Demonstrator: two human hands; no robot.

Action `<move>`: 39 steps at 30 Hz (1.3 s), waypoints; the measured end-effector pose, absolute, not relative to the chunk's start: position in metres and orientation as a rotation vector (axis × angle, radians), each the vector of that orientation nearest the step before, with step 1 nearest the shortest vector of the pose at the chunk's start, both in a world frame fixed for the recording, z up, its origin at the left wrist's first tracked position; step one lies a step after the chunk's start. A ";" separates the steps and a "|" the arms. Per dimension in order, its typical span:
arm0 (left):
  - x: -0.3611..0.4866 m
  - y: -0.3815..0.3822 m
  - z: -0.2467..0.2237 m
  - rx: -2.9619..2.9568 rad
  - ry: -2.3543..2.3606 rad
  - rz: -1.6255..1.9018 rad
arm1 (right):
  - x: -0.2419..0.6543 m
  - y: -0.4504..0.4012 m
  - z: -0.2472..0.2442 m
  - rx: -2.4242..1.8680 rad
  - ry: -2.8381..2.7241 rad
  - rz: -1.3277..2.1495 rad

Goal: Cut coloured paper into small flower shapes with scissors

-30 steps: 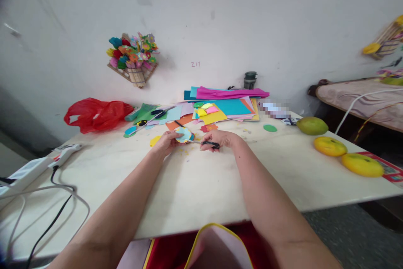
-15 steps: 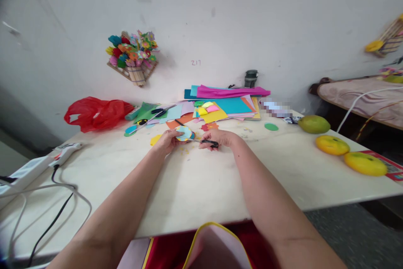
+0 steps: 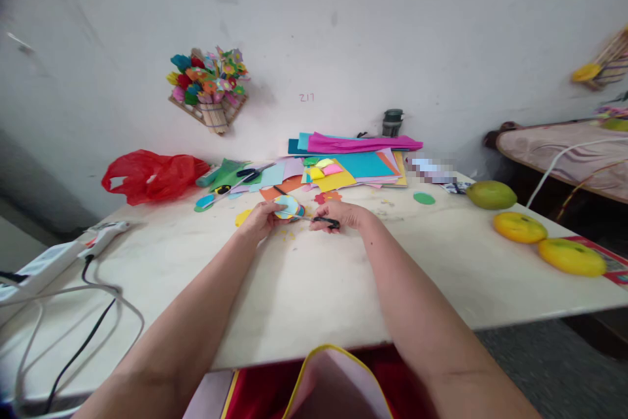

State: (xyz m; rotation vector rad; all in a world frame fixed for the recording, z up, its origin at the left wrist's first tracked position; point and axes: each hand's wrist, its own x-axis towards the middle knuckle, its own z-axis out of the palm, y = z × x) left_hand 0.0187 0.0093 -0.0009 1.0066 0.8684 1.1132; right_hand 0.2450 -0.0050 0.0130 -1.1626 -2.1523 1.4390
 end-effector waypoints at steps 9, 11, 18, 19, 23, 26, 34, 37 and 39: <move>0.018 0.011 -0.001 1.007 0.866 1.118 | 0.244 -0.005 0.015 -1.154 -2.153 1.439; 0.018 0.010 -0.001 1.012 0.861 1.122 | 0.244 -0.006 0.016 -1.163 -2.157 1.428; 0.018 0.010 0.000 0.996 0.875 1.124 | 0.244 -0.006 0.014 -1.168 -2.154 1.419; 0.018 0.010 0.000 0.997 0.880 1.122 | 0.243 -0.006 0.014 -1.168 -2.156 1.415; 0.018 0.010 0.000 1.017 0.874 1.113 | 0.243 -0.007 0.015 -1.175 -2.169 1.395; 0.018 0.010 0.001 1.017 0.880 1.111 | 0.242 -0.007 0.016 -1.200 -2.165 1.397; 0.018 0.009 0.002 1.010 0.895 1.124 | 0.242 -0.005 0.014 -1.180 -2.134 1.421; 0.017 0.010 0.002 1.008 0.898 1.135 | 0.241 -0.005 0.014 -1.182 -2.126 1.425; 0.017 0.010 0.002 1.014 0.894 1.135 | 0.241 -0.006 0.015 -1.189 -2.127 1.425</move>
